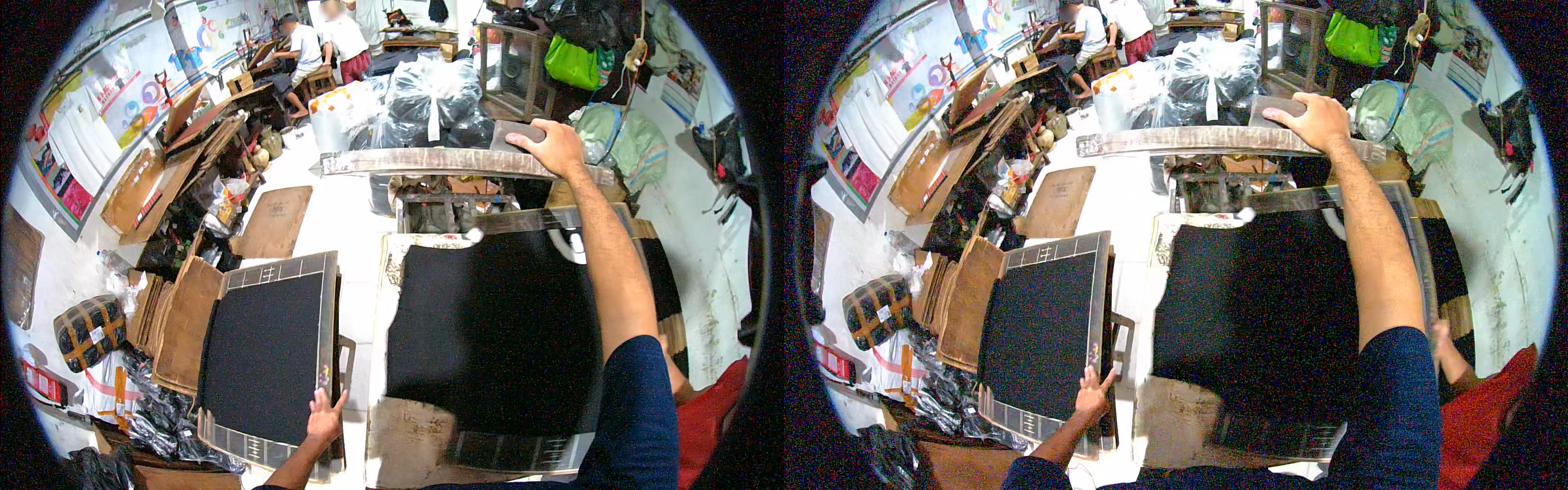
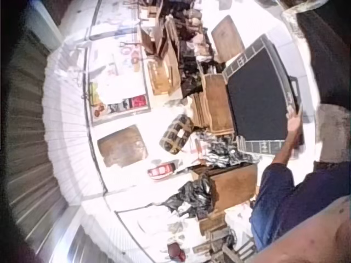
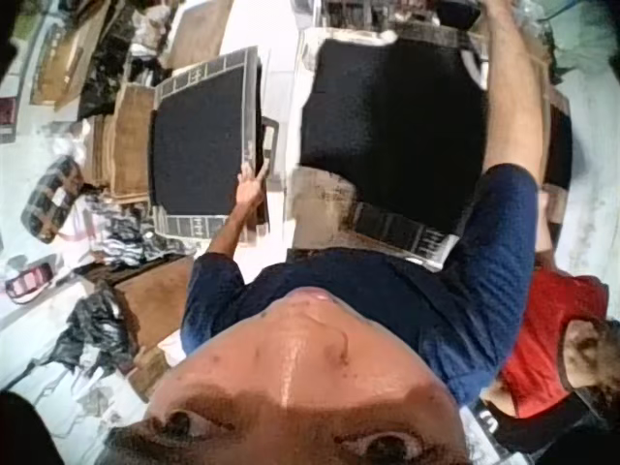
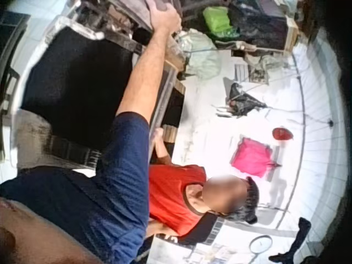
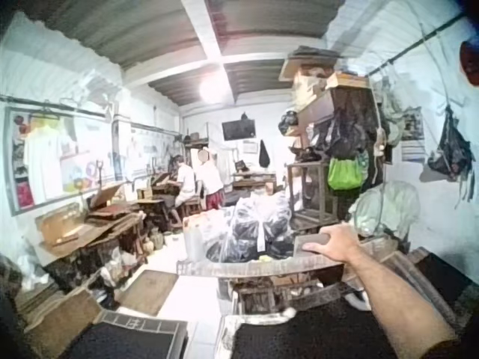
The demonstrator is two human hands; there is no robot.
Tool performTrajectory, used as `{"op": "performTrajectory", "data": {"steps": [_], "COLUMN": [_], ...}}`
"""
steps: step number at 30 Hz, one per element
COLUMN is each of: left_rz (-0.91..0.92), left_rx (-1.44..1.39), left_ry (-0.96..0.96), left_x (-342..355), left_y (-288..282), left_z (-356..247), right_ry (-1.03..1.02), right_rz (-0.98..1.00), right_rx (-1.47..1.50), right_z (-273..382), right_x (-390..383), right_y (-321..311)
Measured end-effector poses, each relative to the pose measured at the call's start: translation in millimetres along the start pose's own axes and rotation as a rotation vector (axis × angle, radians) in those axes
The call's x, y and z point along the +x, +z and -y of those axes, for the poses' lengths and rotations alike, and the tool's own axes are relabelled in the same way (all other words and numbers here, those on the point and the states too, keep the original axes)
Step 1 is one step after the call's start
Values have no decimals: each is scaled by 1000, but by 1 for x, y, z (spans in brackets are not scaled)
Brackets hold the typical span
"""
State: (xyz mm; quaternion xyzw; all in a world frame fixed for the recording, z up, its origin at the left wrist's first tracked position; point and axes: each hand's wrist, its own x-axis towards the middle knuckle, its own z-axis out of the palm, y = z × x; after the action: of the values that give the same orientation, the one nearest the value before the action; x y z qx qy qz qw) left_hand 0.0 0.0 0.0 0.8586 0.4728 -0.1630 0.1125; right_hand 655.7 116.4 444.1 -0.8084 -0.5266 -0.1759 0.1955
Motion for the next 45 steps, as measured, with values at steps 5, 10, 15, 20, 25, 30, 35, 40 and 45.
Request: {"op": "performTrajectory", "data": {"steps": [5,10,15,20,25,30,35,40,45], "left_rz": [-44,-101,-419,-461,-725,-486,-375,-282,-288], "left_rx": [-150,-88,-61,-510,-217,-712,-808,-691,-641], "left_ry": [6,117,507,463,-243,-546,-493,-511,-518], "left_x": [96,119,41,21,-24,-67,-70,-61,-57], "left_y": [-97,-129,-107,-78,-48,-12,-12,-19,-9], "left_z": [-123,-240,-373,-293,-85,-41,-89,-116,-120], "right_ry": [1,16,-41,-12,21,4,-4,14,45], "right_rz": [-39,6,-120,-57,-55,-86,-18,-62,-44], "right_rx": [-37,-20,-4,-22,-56,-78,-56,14,52], "right_z": [-12,-11,-12,-18,-18,-21,-17,-6,0], "right_x": [10,0,-3,-3,-4,-3,-3,-6,1], "right_y": [-3,5,5,8,18,18,14,-4,-17]}}
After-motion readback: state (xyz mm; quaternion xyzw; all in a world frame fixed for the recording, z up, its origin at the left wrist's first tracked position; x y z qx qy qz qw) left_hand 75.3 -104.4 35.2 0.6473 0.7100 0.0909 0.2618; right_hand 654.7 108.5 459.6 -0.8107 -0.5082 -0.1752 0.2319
